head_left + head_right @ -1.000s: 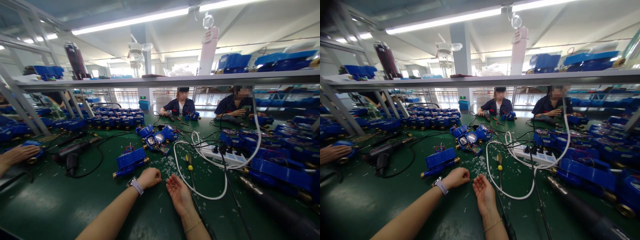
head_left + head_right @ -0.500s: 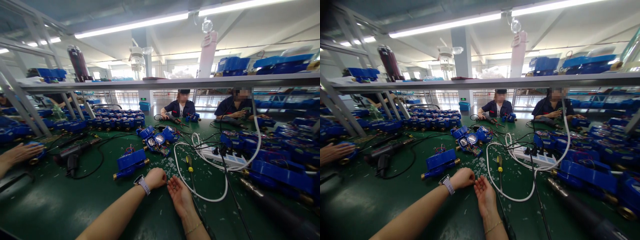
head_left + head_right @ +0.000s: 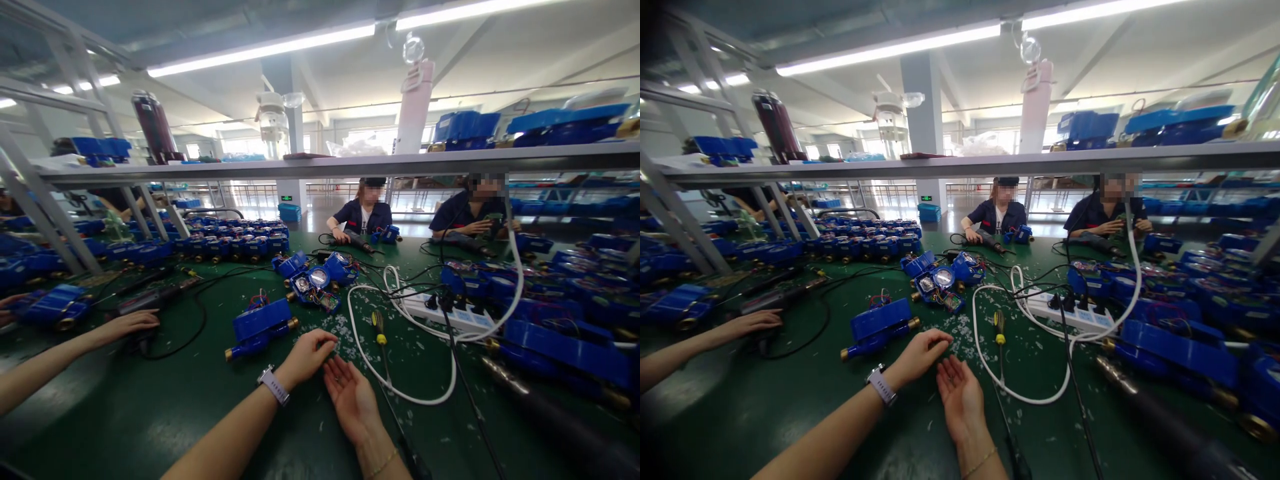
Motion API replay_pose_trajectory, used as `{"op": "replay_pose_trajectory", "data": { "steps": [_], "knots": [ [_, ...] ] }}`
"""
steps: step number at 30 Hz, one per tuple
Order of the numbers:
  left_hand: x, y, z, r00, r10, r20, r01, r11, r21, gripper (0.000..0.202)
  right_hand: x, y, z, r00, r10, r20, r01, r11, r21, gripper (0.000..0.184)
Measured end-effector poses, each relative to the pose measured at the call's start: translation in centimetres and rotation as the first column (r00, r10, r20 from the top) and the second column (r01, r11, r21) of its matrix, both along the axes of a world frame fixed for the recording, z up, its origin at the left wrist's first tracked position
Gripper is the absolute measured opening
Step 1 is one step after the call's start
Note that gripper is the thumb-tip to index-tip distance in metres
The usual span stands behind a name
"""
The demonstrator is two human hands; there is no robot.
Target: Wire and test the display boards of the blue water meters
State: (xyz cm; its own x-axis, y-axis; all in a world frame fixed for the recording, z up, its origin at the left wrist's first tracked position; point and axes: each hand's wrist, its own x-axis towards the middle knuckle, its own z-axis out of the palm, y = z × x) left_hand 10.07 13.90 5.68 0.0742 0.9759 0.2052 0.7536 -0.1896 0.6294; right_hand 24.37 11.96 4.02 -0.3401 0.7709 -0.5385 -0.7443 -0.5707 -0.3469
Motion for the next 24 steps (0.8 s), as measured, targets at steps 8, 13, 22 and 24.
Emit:
{"op": "replay_pose_trajectory", "data": {
  "steps": [8, 13, 22, 24],
  "knots": [
    [-4.8, 0.7, -2.9, 0.968, 0.090, -0.235, -0.084, 0.996, 0.039, 0.038, 0.3, 0.1, -0.1, 1.000, -0.019, 0.002, 0.019, 1.000, 0.006, 0.027],
    [-4.7, -0.3, -3.6, 0.940, 0.056, -0.336, -0.057, 0.998, 0.007, 0.045, 0.4, 0.2, -0.3, 1.000, -0.016, 0.022, 0.015, 1.000, 0.013, 0.027],
    [-6.9, -6.3, -3.7, 0.935, -0.066, -0.350, 0.029, 0.993, -0.112, 0.063, 0.4, 0.5, -0.4, 0.999, -0.017, 0.044, 0.016, 1.000, 0.019, 0.024],
    [-7.7, -7.5, -4.0, 0.947, -0.029, -0.320, -0.007, 0.994, -0.112, 0.065, 0.4, 0.4, -0.6, 0.999, -0.012, 0.047, 0.011, 1.000, 0.019, 0.023]
  ]
}}
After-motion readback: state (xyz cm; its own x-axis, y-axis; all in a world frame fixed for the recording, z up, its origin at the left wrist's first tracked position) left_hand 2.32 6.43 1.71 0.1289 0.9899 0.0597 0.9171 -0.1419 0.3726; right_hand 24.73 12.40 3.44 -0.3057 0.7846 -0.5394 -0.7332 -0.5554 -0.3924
